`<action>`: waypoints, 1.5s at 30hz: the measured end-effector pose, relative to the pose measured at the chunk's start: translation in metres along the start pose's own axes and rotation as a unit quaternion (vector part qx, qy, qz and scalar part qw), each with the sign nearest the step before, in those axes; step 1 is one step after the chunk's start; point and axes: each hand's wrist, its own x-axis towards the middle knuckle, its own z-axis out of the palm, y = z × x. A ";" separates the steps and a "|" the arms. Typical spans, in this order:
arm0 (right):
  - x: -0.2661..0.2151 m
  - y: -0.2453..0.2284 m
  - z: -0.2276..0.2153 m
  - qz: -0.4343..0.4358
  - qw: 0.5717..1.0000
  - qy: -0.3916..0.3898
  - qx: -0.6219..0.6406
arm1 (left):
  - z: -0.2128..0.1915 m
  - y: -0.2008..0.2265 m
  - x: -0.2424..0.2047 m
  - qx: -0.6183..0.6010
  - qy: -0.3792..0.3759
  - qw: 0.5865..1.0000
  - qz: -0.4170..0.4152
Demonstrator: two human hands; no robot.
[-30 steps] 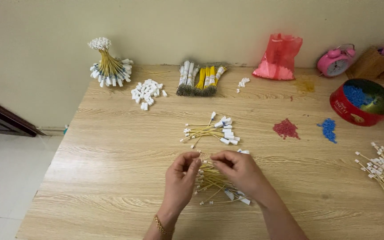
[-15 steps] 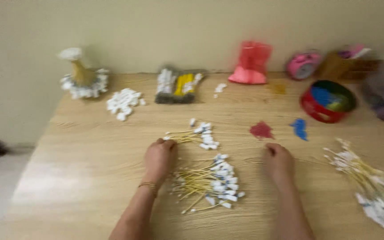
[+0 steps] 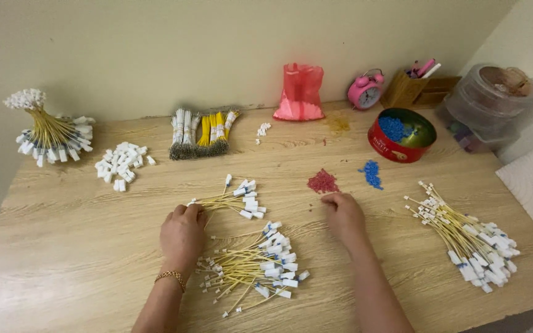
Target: Manually attaching small white plastic connector heads to bundles of thin yellow wires.
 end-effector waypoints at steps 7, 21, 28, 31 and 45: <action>-0.013 -0.030 -0.022 0.092 0.993 -0.067 0.029 | 0.000 0.002 0.004 0.010 -0.017 1.000 0.007; -0.019 -0.045 -0.003 -0.121 0.982 -0.081 -0.122 | -0.069 0.030 -0.016 -0.333 0.072 0.934 -0.105; -0.033 -0.056 0.015 -0.024 0.942 -0.094 0.320 | -0.062 0.021 -0.041 -0.620 -0.029 0.729 -0.288; -0.057 -0.108 0.002 0.001 0.880 -0.145 0.452 | -0.061 0.026 -0.051 -0.694 -0.037 0.648 -0.312; -0.114 -0.174 0.007 -0.019 0.822 -0.309 0.478 | -0.069 0.048 -0.084 -0.730 -0.028 0.641 -0.236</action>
